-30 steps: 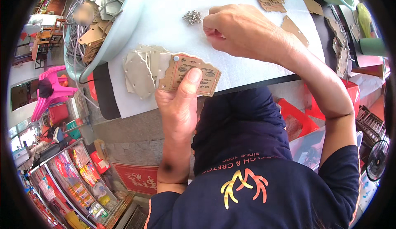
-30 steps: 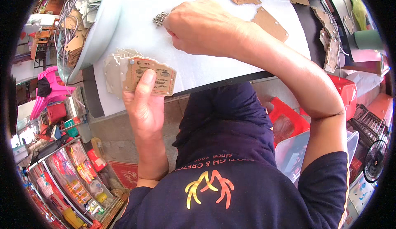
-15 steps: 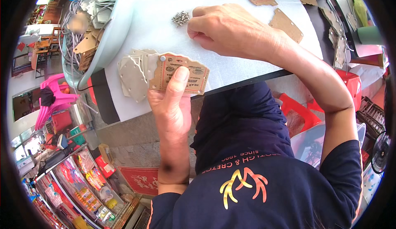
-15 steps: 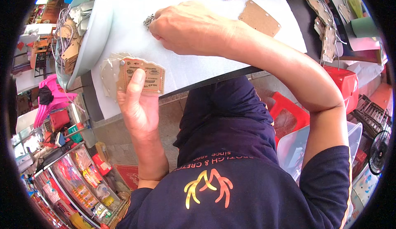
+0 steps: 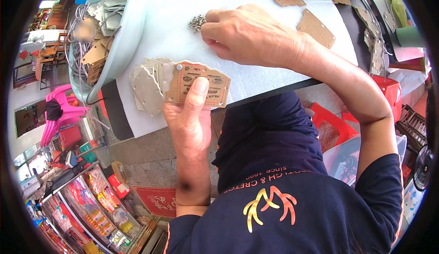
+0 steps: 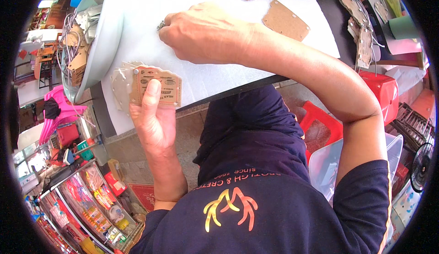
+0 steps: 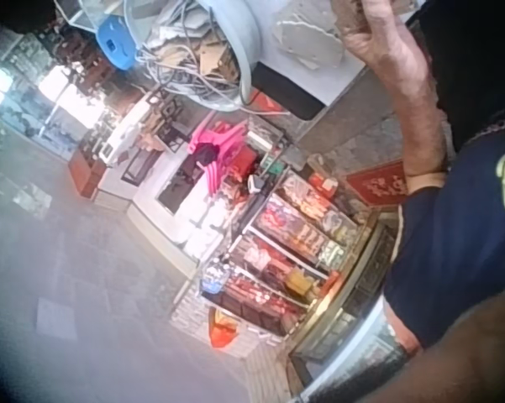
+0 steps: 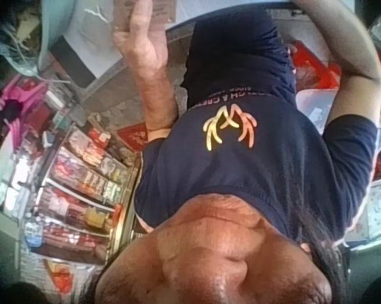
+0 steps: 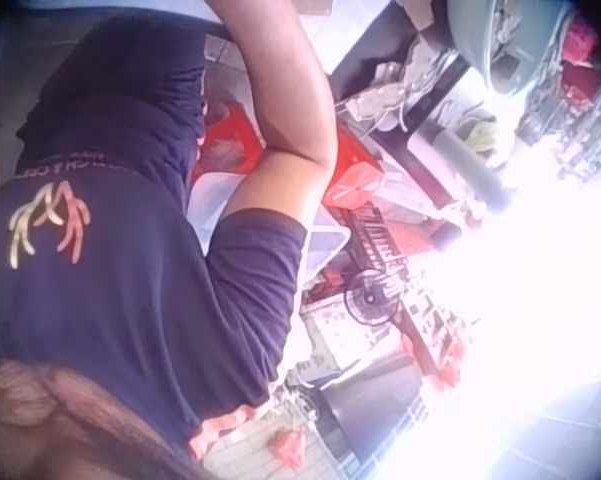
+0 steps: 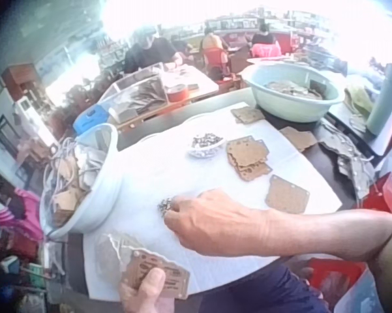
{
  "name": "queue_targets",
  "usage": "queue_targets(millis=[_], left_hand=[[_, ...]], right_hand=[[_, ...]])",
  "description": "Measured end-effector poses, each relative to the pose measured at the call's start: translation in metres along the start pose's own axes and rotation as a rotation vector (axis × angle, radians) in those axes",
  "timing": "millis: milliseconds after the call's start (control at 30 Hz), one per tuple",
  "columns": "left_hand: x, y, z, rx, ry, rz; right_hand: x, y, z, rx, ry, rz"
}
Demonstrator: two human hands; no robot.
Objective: Assembling small leather or synthetic labels for shoes by inserting metal rivets.
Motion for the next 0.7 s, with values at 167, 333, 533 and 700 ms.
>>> queue_targets(millis=[167, 333, 533, 700], left_hand=[[-0.0008, -0.0007, -0.0004, -0.019, -0.041, 0.0], [-0.0003, -0.0001, 0.0008, -0.008, -0.048, -0.006], [-0.0002, 0.0005, 0.0028, -0.005, -0.084, -0.031], [-0.0047, -0.0015, 0.003, -0.011, -0.081, -0.059]], right_hand=[[0.0016, -0.0014, 0.0015, -0.049, -0.038, 0.035], [0.001, -0.0027, 0.0039, -0.084, -0.056, 0.027], [-0.0004, -0.0032, 0.0022, -0.055, -0.057, -0.005], [0.0052, -0.0017, -0.0001, -0.023, -0.047, -0.01]])
Point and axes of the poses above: each hand's wrist, its own z-axis away from the middle knuckle, its own x-axis out of the palm, y = z × x, the point moved 7 cm from there along -z, towards the middle knuckle, and after that the axes turned 11 degrees about y, right-handed, at the moved point
